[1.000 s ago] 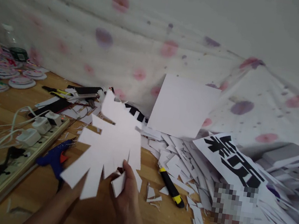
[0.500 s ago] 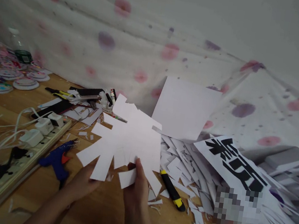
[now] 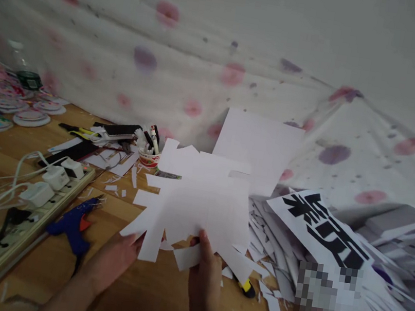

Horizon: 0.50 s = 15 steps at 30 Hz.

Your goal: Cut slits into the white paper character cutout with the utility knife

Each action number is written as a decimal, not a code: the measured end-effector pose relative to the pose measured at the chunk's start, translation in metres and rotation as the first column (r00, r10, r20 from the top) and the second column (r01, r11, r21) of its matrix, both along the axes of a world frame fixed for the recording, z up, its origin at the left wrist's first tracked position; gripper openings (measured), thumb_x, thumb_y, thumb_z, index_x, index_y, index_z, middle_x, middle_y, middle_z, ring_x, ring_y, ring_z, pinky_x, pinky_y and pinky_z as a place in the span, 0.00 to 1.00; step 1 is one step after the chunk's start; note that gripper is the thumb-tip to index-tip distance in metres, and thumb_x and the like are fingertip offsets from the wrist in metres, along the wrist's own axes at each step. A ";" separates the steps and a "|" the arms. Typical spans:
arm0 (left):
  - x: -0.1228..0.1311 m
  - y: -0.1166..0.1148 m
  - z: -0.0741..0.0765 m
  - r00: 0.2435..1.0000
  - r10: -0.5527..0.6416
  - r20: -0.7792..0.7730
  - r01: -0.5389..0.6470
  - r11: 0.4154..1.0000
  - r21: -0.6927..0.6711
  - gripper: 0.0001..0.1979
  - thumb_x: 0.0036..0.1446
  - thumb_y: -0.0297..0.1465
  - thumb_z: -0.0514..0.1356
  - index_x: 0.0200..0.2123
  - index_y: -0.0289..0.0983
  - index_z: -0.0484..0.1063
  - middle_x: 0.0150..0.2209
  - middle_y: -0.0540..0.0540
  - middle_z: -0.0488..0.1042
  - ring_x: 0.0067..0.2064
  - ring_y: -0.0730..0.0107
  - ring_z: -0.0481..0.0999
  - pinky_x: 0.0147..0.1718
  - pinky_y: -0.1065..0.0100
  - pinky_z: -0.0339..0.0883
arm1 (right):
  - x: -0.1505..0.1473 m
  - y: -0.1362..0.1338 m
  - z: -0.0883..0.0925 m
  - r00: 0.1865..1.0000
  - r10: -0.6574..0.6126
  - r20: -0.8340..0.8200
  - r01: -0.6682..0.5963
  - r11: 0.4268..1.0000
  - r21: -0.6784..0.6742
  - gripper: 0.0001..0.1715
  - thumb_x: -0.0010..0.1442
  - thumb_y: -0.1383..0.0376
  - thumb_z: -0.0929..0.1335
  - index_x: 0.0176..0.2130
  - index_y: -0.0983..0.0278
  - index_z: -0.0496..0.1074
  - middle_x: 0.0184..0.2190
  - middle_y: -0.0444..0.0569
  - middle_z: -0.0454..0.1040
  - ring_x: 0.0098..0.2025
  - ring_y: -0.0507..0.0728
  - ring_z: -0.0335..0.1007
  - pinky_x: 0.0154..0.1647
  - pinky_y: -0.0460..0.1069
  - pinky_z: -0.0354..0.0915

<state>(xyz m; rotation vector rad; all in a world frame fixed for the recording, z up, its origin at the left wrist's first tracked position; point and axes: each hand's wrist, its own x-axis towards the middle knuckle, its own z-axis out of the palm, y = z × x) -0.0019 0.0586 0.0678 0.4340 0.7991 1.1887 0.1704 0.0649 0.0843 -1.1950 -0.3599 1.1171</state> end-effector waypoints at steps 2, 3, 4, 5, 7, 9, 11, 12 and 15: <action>-0.001 0.004 0.002 0.993 0.104 0.047 -0.099 0.990 -0.103 0.14 0.41 0.31 0.65 0.36 0.40 0.74 0.37 0.48 0.78 0.38 0.66 0.76 0.38 0.66 0.69 | 0.006 -0.001 0.001 1.000 0.003 0.016 -0.003 1.000 0.014 0.16 0.40 0.57 0.74 0.24 0.63 0.67 0.16 0.40 0.66 0.20 0.50 0.62 0.20 0.44 0.59; -0.002 0.006 0.004 0.990 0.132 0.043 -0.124 0.981 -0.151 0.13 0.41 0.29 0.65 0.34 0.39 0.75 0.35 0.48 0.78 0.35 0.66 0.77 0.35 0.67 0.70 | 0.008 -0.002 0.000 1.000 0.010 0.029 -0.010 1.000 0.017 0.17 0.40 0.57 0.74 0.22 0.64 0.66 0.15 0.40 0.66 0.19 0.50 0.61 0.19 0.44 0.58; -0.003 0.007 0.007 0.990 0.137 0.038 -0.127 0.974 -0.189 0.12 0.40 0.28 0.66 0.33 0.37 0.75 0.32 0.47 0.78 0.33 0.66 0.77 0.32 0.68 0.70 | 0.009 -0.004 0.000 0.999 0.020 0.043 -0.021 1.000 0.019 0.17 0.39 0.56 0.74 0.21 0.64 0.66 0.15 0.40 0.65 0.19 0.49 0.60 0.19 0.44 0.58; -0.003 0.007 0.010 0.993 0.116 0.029 -0.108 0.972 -0.208 0.10 0.40 0.28 0.66 0.31 0.35 0.75 0.30 0.46 0.78 0.31 0.66 0.77 0.30 0.68 0.70 | 0.010 -0.005 -0.001 0.998 0.034 0.055 -0.035 0.999 0.020 0.18 0.39 0.56 0.74 0.20 0.64 0.65 0.15 0.40 0.65 0.19 0.49 0.60 0.19 0.44 0.57; -0.003 0.006 0.018 1.000 0.026 -0.002 -0.026 0.981 -0.193 0.11 0.40 0.30 0.67 0.30 0.33 0.75 0.28 0.44 0.78 0.30 0.63 0.77 0.28 0.68 0.70 | 0.013 -0.007 -0.002 0.996 0.068 0.052 -0.070 0.997 0.026 0.19 0.39 0.56 0.74 0.20 0.64 0.65 0.14 0.40 0.65 0.19 0.49 0.60 0.19 0.44 0.57; 0.000 0.002 0.025 0.998 -0.049 -0.041 0.042 0.986 -0.164 0.14 0.40 0.31 0.67 0.33 0.32 0.75 0.29 0.43 0.79 0.31 0.60 0.78 0.29 0.66 0.71 | 0.016 -0.010 -0.004 0.994 0.107 0.012 -0.107 0.994 0.038 0.18 0.40 0.55 0.74 0.23 0.64 0.67 0.14 0.39 0.65 0.19 0.49 0.61 0.20 0.44 0.57; 0.005 -0.001 0.030 0.996 -0.045 -0.077 0.036 0.992 -0.124 0.18 0.39 0.32 0.68 0.36 0.33 0.75 0.32 0.42 0.79 0.33 0.58 0.78 0.32 0.64 0.71 | 0.019 -0.013 -0.005 0.984 0.171 -0.045 -0.167 0.983 0.082 0.17 0.41 0.55 0.73 0.28 0.62 0.69 0.16 0.39 0.67 0.21 0.50 0.64 0.23 0.45 0.61; 0.008 -0.003 0.031 0.996 -0.013 -0.093 0.003 0.994 -0.108 0.20 0.37 0.32 0.69 0.37 0.33 0.75 0.32 0.43 0.79 0.34 0.58 0.78 0.33 0.64 0.72 | 0.020 -0.014 -0.005 0.972 0.223 -0.077 -0.212 0.969 0.125 0.18 0.42 0.53 0.73 0.31 0.61 0.70 0.19 0.40 0.69 0.24 0.51 0.66 0.27 0.46 0.63; 0.016 -0.006 0.032 0.981 0.152 -0.120 -0.162 0.984 -0.079 0.25 0.31 0.35 0.71 0.37 0.34 0.75 0.31 0.45 0.79 0.35 0.58 0.78 0.34 0.64 0.72 | 0.017 -0.019 -0.006 0.915 0.375 -0.149 -0.328 0.907 0.264 0.25 0.43 0.44 0.68 0.37 0.56 0.72 0.30 0.46 0.74 0.36 0.58 0.70 0.39 0.54 0.65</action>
